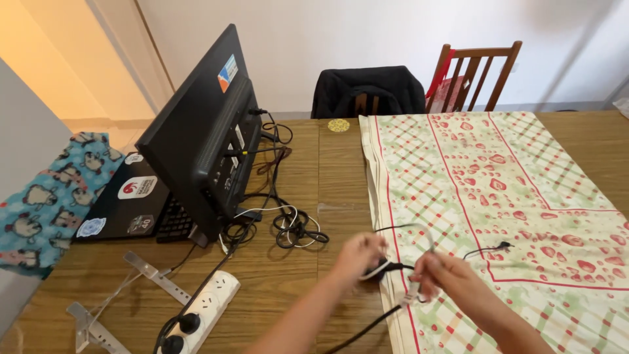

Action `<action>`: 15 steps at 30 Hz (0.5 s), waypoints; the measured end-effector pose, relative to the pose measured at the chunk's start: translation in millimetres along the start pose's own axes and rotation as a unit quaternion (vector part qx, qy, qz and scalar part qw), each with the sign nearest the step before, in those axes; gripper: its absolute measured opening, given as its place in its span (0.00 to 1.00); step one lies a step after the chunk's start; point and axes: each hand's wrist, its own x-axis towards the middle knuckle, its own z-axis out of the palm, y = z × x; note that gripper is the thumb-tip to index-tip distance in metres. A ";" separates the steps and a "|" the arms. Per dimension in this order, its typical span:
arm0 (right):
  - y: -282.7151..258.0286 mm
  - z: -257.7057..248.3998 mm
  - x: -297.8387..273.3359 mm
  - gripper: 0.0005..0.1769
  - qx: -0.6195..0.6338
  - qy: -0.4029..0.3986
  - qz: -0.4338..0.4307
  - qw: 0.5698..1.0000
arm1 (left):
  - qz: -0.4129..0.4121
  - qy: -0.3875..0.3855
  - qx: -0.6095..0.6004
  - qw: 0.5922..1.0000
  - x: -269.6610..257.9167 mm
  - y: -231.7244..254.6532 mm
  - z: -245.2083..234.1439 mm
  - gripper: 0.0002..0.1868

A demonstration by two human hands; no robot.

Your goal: Organizing and managing various computer and electronic cables on a desk.

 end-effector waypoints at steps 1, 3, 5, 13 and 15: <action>4.5 -1.3 1.8 0.24 0.062 0.084 0.008 0.995 | -0.024 -0.039 0.162 0.986 -25.0 1.1 7.9 0.10; 15.5 -2.5 7.4 0.22 0.124 0.169 0.018 0.978 | -0.047 -0.080 0.318 0.943 -38.2 -39.0 13.4 0.12; 28.8 -0.4 16.0 0.24 0.141 0.183 0.019 0.973 | 0.045 -0.192 0.374 0.906 -17.4 -122.1 7.5 0.24; 46.3 14.8 3.3 0.25 0.098 0.196 0.046 0.975 | 0.028 -0.027 0.649 0.760 -131.5 5.6 -66.2 0.43; 55.5 17.8 2.0 0.25 0.099 0.192 0.045 0.975 | 0.069 -0.048 0.669 0.739 -139.6 -30.7 -99.6 0.58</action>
